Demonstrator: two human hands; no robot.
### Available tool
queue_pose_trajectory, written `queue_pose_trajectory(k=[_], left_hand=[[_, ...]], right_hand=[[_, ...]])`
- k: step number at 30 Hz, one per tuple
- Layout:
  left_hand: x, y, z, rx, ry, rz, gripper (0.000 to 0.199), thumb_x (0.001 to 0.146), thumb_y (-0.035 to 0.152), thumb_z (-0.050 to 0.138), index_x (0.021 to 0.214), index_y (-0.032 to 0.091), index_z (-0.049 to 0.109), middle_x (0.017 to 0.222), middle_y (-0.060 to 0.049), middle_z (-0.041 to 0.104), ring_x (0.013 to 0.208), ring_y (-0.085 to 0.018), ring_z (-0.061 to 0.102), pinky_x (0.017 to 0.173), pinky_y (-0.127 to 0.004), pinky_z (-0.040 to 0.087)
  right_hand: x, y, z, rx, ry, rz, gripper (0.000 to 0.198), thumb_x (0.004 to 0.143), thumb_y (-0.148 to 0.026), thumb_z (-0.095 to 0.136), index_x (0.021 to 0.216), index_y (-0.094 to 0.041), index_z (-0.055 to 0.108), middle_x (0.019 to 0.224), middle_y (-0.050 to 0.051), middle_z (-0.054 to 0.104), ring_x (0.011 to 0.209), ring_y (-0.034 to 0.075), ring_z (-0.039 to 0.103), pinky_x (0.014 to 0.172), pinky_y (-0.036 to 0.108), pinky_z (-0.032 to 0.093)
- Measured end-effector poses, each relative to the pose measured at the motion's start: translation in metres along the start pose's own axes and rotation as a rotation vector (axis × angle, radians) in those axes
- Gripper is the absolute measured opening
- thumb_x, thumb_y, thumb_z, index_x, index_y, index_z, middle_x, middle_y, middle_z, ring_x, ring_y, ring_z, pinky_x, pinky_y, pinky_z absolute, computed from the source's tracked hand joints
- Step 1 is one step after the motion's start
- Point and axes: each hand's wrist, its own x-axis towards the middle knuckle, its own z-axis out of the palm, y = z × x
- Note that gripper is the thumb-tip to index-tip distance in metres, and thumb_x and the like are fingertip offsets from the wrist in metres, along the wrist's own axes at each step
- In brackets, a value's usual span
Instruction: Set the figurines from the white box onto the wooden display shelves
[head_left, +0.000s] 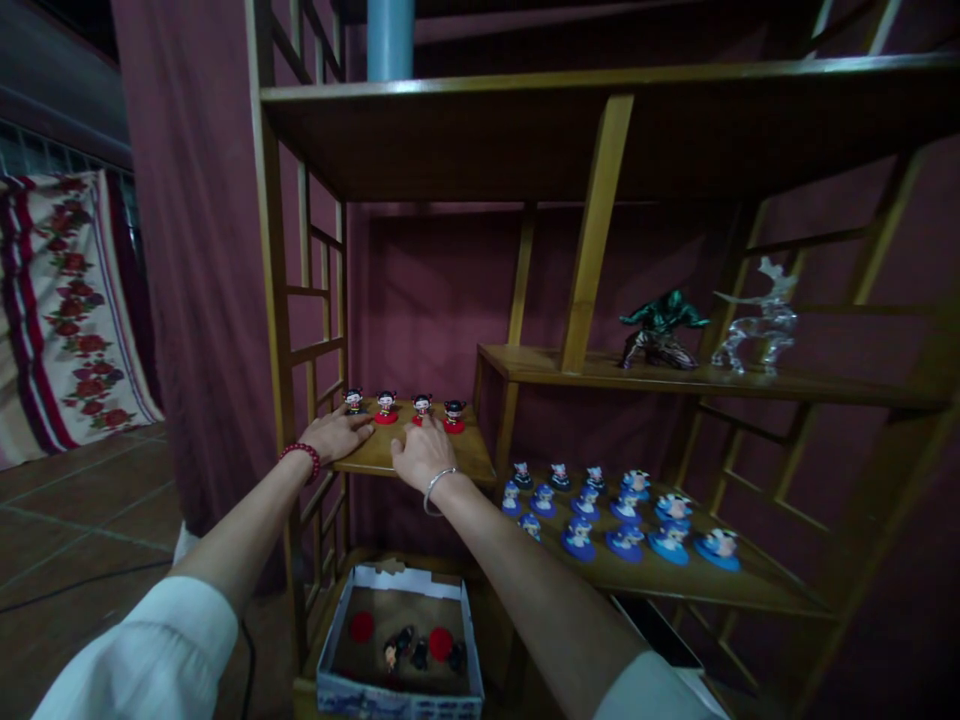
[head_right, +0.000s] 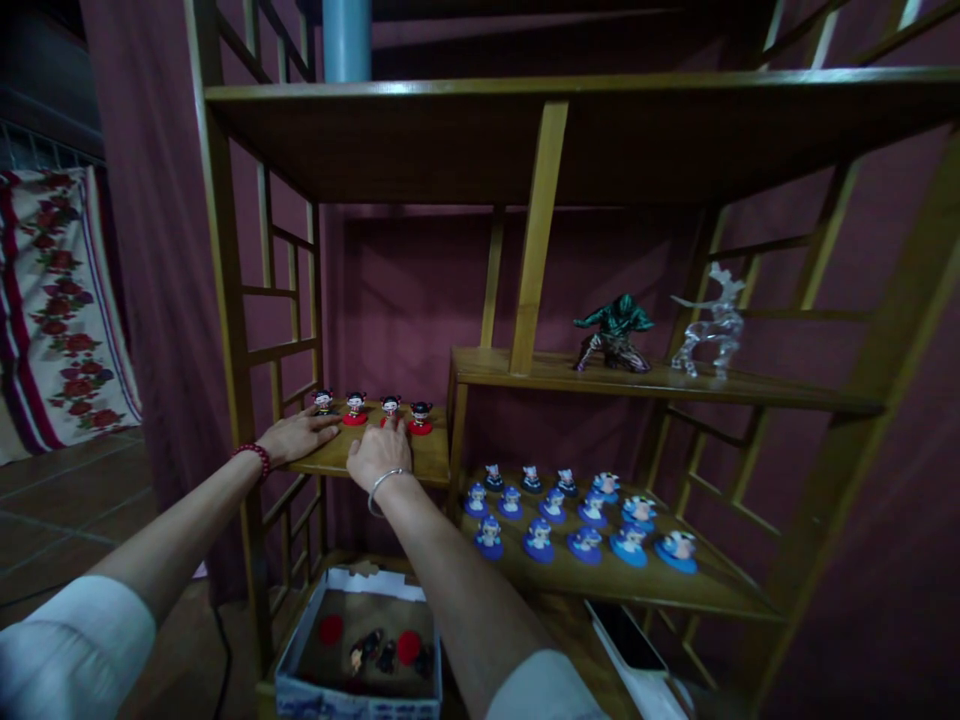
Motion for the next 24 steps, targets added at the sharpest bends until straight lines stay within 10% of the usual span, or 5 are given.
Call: queue_pose_trajectory(k=[24], left_hand=[[0.000,0.002,0.000,0.027,-0.015,-0.014,0.058,0.076,0.062,0.017,0.125,0.037,0.037,0.137,0.000,0.033,0.121,-0.023,0.035,0.094,-0.037,0.031]], right_hand=[[0.018,0.005,0.005,0.016,-0.139,0.130,0.055,0.077,-0.043,0.038,0.115,-0.007,0.052,0.132,0.021,0.034,0.124,0.033,0.023,0.097,0.046,0.015]])
